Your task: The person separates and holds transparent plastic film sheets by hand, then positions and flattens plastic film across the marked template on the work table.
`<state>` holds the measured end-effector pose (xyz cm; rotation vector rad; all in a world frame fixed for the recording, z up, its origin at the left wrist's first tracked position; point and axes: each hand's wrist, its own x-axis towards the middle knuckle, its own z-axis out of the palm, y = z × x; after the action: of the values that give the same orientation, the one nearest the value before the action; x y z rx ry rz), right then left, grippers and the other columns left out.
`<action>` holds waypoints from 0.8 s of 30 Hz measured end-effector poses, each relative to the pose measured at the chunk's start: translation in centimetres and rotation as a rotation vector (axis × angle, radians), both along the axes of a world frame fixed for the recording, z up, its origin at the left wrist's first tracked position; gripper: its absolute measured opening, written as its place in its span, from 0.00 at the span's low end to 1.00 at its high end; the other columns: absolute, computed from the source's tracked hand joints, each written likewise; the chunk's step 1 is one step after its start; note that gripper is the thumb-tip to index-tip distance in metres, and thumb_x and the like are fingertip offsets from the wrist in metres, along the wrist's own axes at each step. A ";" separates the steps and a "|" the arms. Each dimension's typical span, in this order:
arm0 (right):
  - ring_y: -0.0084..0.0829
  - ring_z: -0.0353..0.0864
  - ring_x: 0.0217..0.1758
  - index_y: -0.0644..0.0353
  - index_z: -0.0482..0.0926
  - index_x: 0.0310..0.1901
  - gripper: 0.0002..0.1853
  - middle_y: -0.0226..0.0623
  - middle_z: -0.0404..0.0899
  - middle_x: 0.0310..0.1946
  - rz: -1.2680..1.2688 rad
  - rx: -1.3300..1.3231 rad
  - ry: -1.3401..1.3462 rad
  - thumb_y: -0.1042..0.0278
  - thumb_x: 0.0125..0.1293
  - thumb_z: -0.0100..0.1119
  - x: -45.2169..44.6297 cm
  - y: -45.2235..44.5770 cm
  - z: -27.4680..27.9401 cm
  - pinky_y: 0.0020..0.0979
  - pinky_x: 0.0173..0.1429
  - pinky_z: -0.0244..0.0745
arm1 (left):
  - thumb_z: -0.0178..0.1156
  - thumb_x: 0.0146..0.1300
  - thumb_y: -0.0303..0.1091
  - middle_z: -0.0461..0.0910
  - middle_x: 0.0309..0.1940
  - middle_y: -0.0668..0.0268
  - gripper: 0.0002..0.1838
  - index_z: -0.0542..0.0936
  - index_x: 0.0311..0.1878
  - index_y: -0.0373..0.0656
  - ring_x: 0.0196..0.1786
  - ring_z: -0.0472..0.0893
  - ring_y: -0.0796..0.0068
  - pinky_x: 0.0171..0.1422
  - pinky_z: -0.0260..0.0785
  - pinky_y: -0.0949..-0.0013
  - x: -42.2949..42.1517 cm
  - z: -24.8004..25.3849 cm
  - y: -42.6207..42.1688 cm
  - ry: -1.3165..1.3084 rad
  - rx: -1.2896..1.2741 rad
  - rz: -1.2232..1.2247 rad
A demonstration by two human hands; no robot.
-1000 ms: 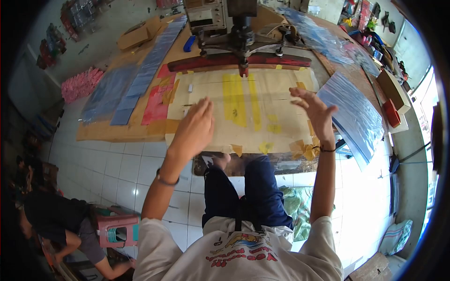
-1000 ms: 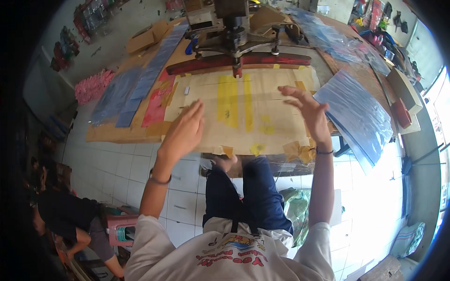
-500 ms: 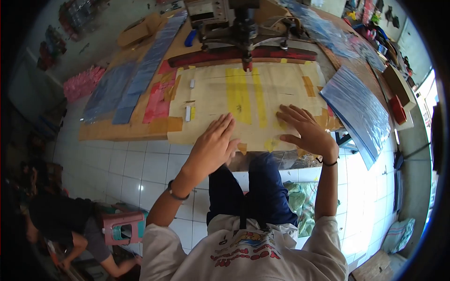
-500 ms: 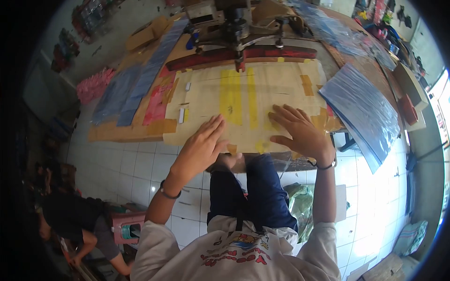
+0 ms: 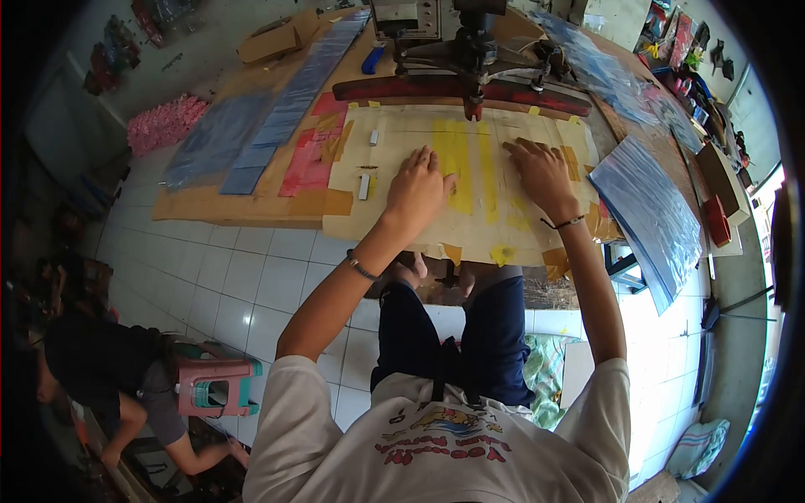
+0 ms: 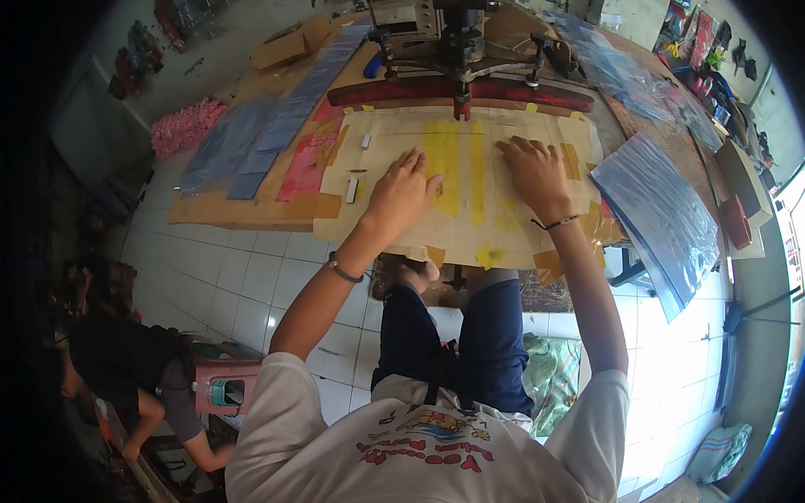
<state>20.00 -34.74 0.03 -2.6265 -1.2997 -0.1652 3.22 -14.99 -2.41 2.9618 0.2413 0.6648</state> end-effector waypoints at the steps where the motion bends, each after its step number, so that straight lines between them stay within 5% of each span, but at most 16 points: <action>1: 0.48 0.62 0.76 0.43 0.70 0.70 0.25 0.41 0.64 0.74 0.022 0.009 0.032 0.46 0.77 0.43 0.3 0.4 0.2 0.54 0.78 0.52 | 0.52 0.74 0.44 0.72 0.64 0.39 0.30 0.72 0.62 0.22 0.69 0.72 0.48 0.72 0.67 0.59 0.4 -0.2 0.4 -0.007 0.024 -0.003; 13: 0.49 0.58 0.78 0.43 0.68 0.72 0.25 0.45 0.62 0.74 -0.006 0.056 -0.056 0.47 0.77 0.41 -0.1 2.4 -1.3 0.58 0.77 0.52 | 0.52 0.73 0.44 0.75 0.62 0.39 0.28 0.74 0.60 0.22 0.66 0.75 0.49 0.69 0.70 0.59 1.5 0.1 1.6 -0.033 0.028 0.043; 24: 0.46 0.56 0.79 0.51 0.72 0.68 0.25 0.46 0.63 0.74 0.076 0.247 0.064 0.50 0.77 0.44 1.0 0.5 -1.4 0.48 0.81 0.46 | 0.53 0.72 0.47 0.72 0.64 0.37 0.33 0.72 0.61 0.20 0.69 0.72 0.46 0.73 0.66 0.58 -0.5 1.0 2.9 0.007 -0.039 0.019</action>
<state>21.02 -34.19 -1.39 -2.3536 -1.2675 -0.2139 2.70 -12.13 -1.39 2.9288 0.2805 0.6439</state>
